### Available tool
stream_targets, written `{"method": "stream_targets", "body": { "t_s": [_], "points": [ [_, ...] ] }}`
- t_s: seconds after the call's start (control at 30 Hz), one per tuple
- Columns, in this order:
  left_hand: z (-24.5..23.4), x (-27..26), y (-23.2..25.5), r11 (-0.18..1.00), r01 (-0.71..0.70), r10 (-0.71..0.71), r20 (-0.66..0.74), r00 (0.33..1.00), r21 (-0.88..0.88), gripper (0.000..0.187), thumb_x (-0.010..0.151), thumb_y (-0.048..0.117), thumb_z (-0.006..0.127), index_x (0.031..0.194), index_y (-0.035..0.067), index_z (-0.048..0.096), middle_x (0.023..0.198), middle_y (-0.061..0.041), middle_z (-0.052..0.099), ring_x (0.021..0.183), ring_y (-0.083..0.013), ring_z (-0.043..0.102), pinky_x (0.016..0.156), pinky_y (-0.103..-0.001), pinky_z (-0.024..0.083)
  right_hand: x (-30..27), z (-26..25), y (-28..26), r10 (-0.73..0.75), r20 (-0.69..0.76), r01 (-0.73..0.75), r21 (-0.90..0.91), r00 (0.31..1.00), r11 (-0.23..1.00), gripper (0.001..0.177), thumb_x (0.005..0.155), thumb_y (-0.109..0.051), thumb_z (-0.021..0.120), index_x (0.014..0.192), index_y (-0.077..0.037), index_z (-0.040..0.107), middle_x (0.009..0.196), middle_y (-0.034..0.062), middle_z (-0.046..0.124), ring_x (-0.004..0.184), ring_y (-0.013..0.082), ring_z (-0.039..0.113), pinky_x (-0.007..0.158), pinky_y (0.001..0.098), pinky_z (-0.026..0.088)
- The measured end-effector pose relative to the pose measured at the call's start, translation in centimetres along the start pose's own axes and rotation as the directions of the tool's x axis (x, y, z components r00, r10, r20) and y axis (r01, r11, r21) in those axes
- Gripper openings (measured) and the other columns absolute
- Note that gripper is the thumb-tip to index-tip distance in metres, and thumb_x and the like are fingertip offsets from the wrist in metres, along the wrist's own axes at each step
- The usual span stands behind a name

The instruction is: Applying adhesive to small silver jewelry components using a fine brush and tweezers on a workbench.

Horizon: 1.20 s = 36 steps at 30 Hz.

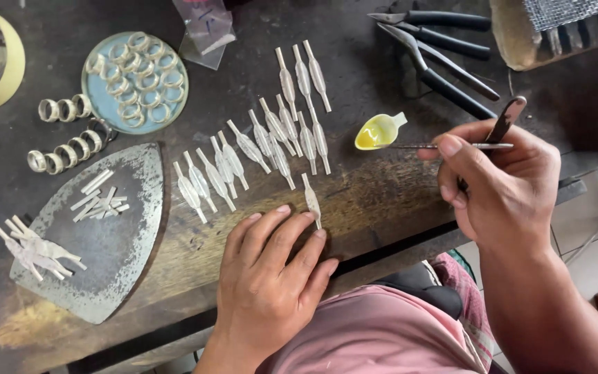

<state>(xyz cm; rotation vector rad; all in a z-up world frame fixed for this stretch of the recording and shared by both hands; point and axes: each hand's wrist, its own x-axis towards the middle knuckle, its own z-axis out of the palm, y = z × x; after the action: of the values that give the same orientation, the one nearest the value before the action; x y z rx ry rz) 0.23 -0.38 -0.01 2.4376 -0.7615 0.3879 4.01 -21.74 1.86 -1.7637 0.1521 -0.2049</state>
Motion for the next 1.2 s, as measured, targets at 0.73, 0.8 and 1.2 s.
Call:
{"method": "stream_targets", "body": {
  "t_s": [0.73,0.8,1.2],
  "points": [
    [0.1,0.1,0.0,1.0,-0.002,0.002,-0.026,1.0,0.015,0.017,0.082,0.027,0.059,0.087,0.011,0.063,0.1,-0.005,0.058,0.095,-0.0247,0.053,0.081,-0.04,0.04,1.4,-0.3,0.1,0.206,-0.068,-0.203,0.05,0.976,0.978,0.009,0.085,-0.005,0.057,0.078,0.0,0.053,0.071,0.0185,0.06,0.035,0.0095,0.038,0.031,0.0154,0.026],
    [0.1,0.0,0.0,1.0,0.007,-0.007,-0.012,1.0,0.016,0.018,0.082,0.027,0.059,0.089,0.011,0.063,0.1,-0.005,0.058,0.096,-0.0249,0.053,0.083,-0.04,0.039,1.2,-0.3,-0.1,0.223,-0.078,-0.221,0.038,0.972,0.975,0.01,0.086,-0.004,0.056,0.078,-0.002,0.053,0.073,0.0165,0.061,0.034,0.0091,0.037,0.03,0.0154,0.025],
    [-0.4,0.0,0.0,0.999,0.007,-0.007,0.002,1.0,-0.032,0.019,0.084,0.024,0.058,0.088,0.007,0.062,0.102,-0.008,0.057,0.097,-0.0272,0.05,0.083,-0.039,0.037,-2.1,1.1,-1.0,0.199,0.286,-0.192,-0.052,0.937,0.98,0.015,0.073,-0.004,0.063,0.086,0.004,0.061,0.048,0.0055,0.051,0.038,0.0075,0.044,0.033,0.0135,0.032]
  ]
}}
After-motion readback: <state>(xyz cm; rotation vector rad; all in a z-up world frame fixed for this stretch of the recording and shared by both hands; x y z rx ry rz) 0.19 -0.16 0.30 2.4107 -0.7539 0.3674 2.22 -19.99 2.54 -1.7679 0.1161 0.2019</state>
